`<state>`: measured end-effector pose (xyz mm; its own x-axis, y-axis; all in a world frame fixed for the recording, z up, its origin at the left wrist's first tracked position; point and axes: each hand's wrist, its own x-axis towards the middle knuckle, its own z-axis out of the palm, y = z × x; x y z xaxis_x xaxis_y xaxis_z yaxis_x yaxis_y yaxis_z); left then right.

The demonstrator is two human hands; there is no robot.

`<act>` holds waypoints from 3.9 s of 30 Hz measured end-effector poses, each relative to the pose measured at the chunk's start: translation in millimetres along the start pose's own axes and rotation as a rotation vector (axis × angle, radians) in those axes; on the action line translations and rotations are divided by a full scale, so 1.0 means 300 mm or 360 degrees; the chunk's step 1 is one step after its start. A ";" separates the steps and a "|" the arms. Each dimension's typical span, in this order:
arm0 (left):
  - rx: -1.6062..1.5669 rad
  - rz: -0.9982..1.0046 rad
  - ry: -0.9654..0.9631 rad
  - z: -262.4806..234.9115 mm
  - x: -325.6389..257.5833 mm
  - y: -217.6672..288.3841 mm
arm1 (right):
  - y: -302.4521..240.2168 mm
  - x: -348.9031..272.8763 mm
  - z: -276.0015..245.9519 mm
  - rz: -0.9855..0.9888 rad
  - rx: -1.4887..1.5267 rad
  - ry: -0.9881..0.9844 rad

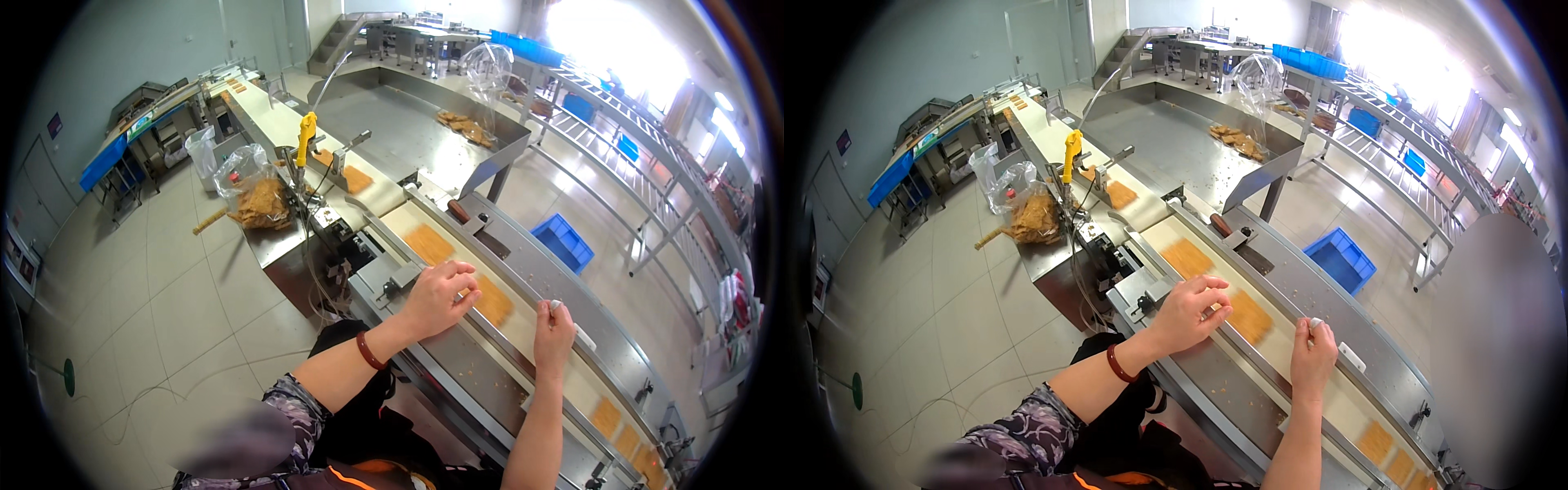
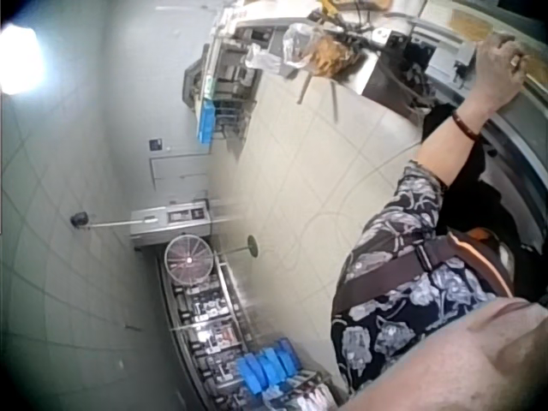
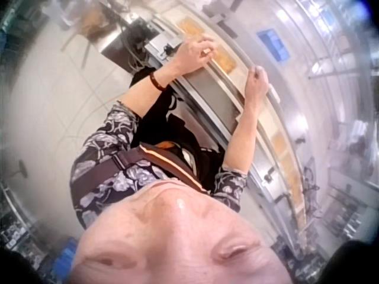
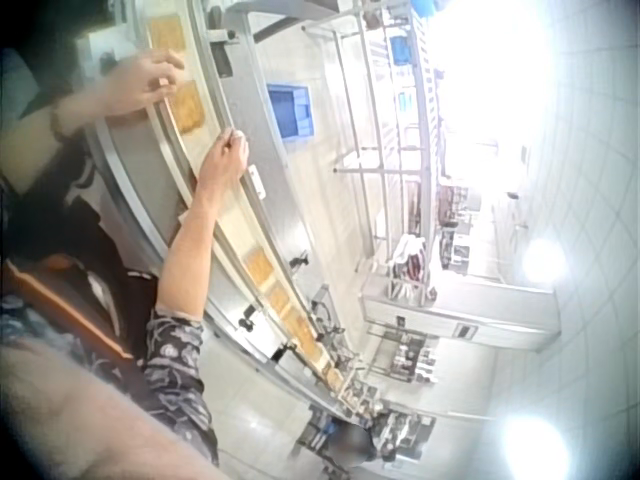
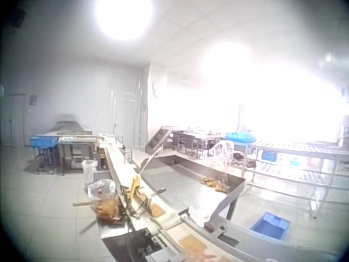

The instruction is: The person places shredded topping onto rectangular food items moving along a conveyor belt in a food processing facility. The person uses both hands to distribute the topping evenly across each item as it passes.

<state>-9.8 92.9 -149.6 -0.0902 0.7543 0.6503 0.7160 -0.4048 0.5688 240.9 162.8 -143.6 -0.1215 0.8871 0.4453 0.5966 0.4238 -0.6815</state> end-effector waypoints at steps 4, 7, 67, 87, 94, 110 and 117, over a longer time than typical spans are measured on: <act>-0.0009 -0.0030 -0.0014 -0.010 -0.006 -0.002 | 0.021 0.000 0.018 0.0019 0.0018 0.0027; -0.0011 0.0018 0.0003 -0.001 0.001 -0.005 | 0.035 0.000 0.017 0.0000 0.0029 0.0049; -0.0049 -0.0136 -0.0013 0.005 -0.015 -0.023 | 0.032 0.001 0.004 0.0135 -0.0017 -0.0162; -0.0017 -0.0075 0.0017 0.016 -0.017 -0.039 | 0.023 -0.002 0.017 -0.0077 0.0002 -0.0048; 0.0002 -0.0094 -0.0029 0.011 -0.019 -0.038 | 0.020 -0.004 0.019 -0.0091 0.0020 -0.0047; -0.0006 -0.0090 -0.0011 0.007 -0.017 -0.035 | 0.039 -0.003 0.025 -0.0132 -0.0046 -0.0029; -0.0027 -0.0086 -0.0007 0.010 -0.018 -0.038 | 0.040 0.000 0.021 -0.0114 -0.0068 -0.0068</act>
<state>-15.5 94.9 -161.1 -0.1254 0.7776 0.6161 0.6983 -0.3719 0.6116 243.0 169.0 -155.3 -0.1980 0.8623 0.4662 0.6185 0.4788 -0.6230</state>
